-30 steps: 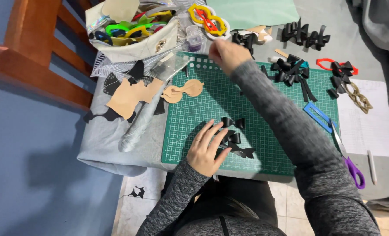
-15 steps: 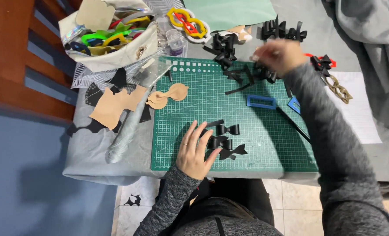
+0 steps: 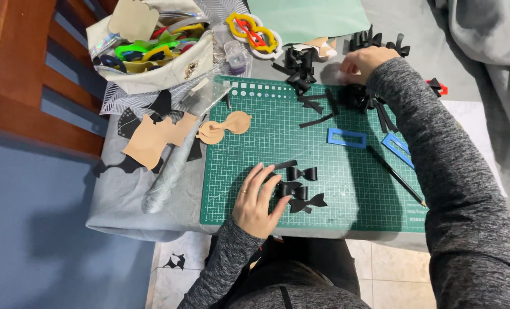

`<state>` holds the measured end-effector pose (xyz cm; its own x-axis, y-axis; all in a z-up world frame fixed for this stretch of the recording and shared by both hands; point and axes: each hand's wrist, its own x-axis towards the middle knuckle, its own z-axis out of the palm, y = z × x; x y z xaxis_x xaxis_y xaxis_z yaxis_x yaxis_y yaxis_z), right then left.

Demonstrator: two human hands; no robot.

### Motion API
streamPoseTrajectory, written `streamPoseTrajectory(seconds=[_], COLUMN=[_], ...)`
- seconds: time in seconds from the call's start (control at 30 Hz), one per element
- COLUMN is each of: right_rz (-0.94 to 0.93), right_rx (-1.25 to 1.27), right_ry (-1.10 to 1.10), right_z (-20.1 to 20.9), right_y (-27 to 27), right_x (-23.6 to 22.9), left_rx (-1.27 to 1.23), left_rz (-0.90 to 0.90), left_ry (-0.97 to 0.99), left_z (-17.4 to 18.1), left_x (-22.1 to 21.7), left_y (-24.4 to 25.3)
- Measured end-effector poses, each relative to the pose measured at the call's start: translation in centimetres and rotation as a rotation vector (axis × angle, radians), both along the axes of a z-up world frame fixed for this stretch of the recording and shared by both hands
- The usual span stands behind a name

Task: The person cuts tan fabric pieces with purple-handled scissors on a green cutting mat, trimming along the edges of pre-drawn shapes and setting finished pieces aside. They then pick up a glue tube and apply glue to small black ribbon bows on the mat.

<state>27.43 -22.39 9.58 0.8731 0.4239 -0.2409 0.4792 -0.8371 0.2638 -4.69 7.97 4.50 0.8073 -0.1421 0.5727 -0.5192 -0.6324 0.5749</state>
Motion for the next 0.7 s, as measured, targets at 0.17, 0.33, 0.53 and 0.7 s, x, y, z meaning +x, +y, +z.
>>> streamPoseTrajectory(seconds=[0.17,0.33,0.53,0.7], right_rz=[-0.029,0.039,0.210,0.617], right_rx=[0.378,1.030,1.071,0.860], right_ry=[-0.301,-0.490,-0.542,-0.430], right_z=[1.0,3.0,5.9,2.2], right_y=[-1.0,-0.3,5.5,8.2], right_x=[-2.5,-6.2,-21.8,-30.5], left_rx=[0.000,-0.016,-0.509,-0.120], left_rz=[0.011,-0.005,-0.226,-0.236], left_ry=[-0.005,-0.002,0.124,0.067], left_z=[0.2,0.7,2.2,2.8], left_x=[-0.1,-0.4,-1.3,-2.1], left_y=[0.0,0.1,-0.7,-1.0])
